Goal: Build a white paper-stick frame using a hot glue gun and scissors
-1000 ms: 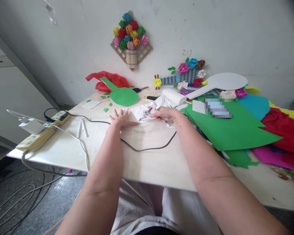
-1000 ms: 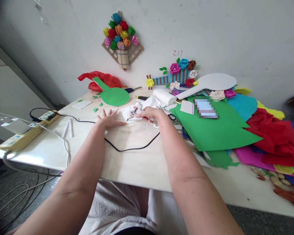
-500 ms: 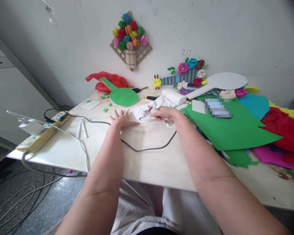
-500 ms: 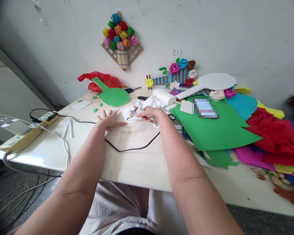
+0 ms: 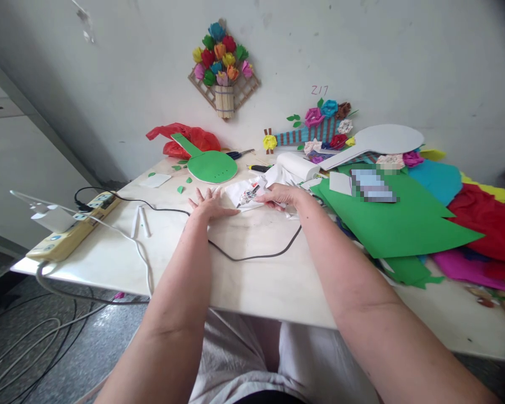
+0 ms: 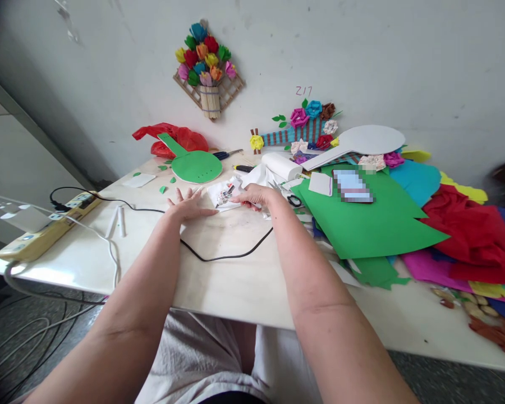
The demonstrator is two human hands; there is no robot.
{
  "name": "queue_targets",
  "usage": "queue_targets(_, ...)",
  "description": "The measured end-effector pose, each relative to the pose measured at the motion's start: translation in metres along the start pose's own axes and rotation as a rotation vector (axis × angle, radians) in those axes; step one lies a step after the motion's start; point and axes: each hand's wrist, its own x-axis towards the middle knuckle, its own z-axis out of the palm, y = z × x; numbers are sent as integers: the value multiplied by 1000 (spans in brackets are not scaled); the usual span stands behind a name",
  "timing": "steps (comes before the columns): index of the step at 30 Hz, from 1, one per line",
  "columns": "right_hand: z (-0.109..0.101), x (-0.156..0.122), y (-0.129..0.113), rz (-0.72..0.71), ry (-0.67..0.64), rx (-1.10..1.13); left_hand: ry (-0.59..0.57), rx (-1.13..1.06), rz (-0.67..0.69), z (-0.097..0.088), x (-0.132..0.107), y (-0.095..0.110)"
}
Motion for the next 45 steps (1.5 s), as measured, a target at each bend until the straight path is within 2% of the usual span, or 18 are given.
queue_targets(7,3,0,0,-11,97,53,-6,4,0,3,5,-3)
queue_targets(18,-3,0,2,30,21,17,1,7,4,1,2,-1)
queue_targets(28,4,1,-2,9,114,56,10,18,3,3,3,-2)
queue_targets(37,-8,-9,-4,12,-10,10,-23,33,45,-1,1,-4)
queue_targets(45,-7,-7,-3,10,-31,-24,-14,35,30,-3,-3,-4)
